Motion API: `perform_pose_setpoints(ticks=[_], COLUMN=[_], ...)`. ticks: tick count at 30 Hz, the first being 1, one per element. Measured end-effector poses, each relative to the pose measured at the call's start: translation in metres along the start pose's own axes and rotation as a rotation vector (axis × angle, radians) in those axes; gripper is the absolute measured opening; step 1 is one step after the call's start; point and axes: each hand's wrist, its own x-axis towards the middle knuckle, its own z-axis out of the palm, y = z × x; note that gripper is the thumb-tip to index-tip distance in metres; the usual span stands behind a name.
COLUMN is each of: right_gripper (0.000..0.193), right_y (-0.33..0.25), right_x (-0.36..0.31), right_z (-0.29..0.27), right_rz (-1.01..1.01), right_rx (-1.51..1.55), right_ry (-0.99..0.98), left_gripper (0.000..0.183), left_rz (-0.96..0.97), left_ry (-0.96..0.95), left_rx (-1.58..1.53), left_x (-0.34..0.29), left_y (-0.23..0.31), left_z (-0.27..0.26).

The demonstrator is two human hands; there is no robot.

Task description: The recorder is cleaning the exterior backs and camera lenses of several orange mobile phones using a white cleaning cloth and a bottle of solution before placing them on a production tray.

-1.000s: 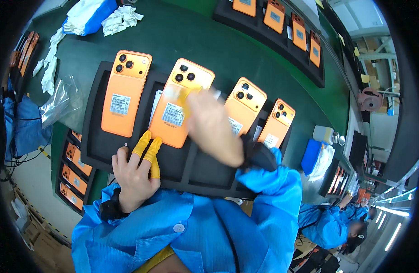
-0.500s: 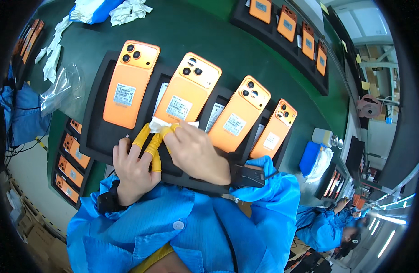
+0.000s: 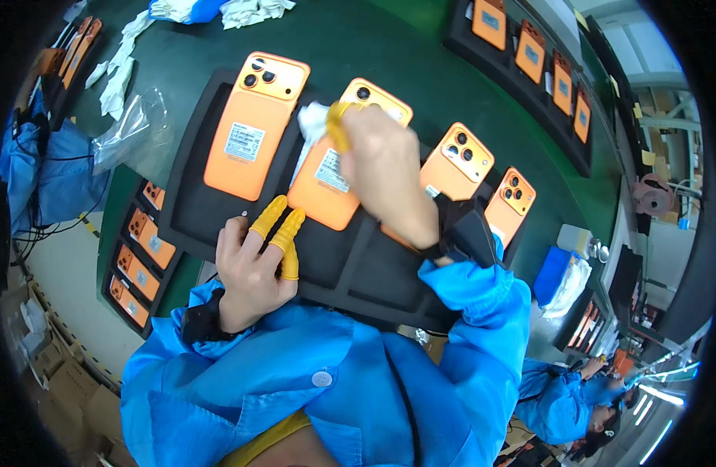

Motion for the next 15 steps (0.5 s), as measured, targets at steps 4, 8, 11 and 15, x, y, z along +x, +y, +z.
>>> perform_pose_setpoints(ticks=[4, 8, 11, 15], right_gripper=[0.014, 0.016, 0.017, 0.016], right_y=[-0.030, -0.032, -0.035, -0.032], right_x=[-0.032, -0.043, -0.052, -0.047], right_z=[0.001, -0.013, -0.028, -0.040], right_rz=[-0.165, -0.272, -0.290, -0.137], right_rx=[0.238, 0.273, 0.236, 0.261], right_ry=[-0.213, -0.291, -0.377, -0.531], left_gripper=[0.033, 0.038, 0.043, 0.042], left_rz=[-0.059, -0.184, -0.355, -0.292], left_ry=[0.123, 0.237, 0.223, 0.234], left_rx=[-0.206, 0.212, 0.329, 0.026], left_x=[0.006, 0.022, 0.026, 0.018], left_y=[-0.004, -0.040, -0.065, -0.059], left_z=[-0.006, -0.034, -0.041, -0.035])
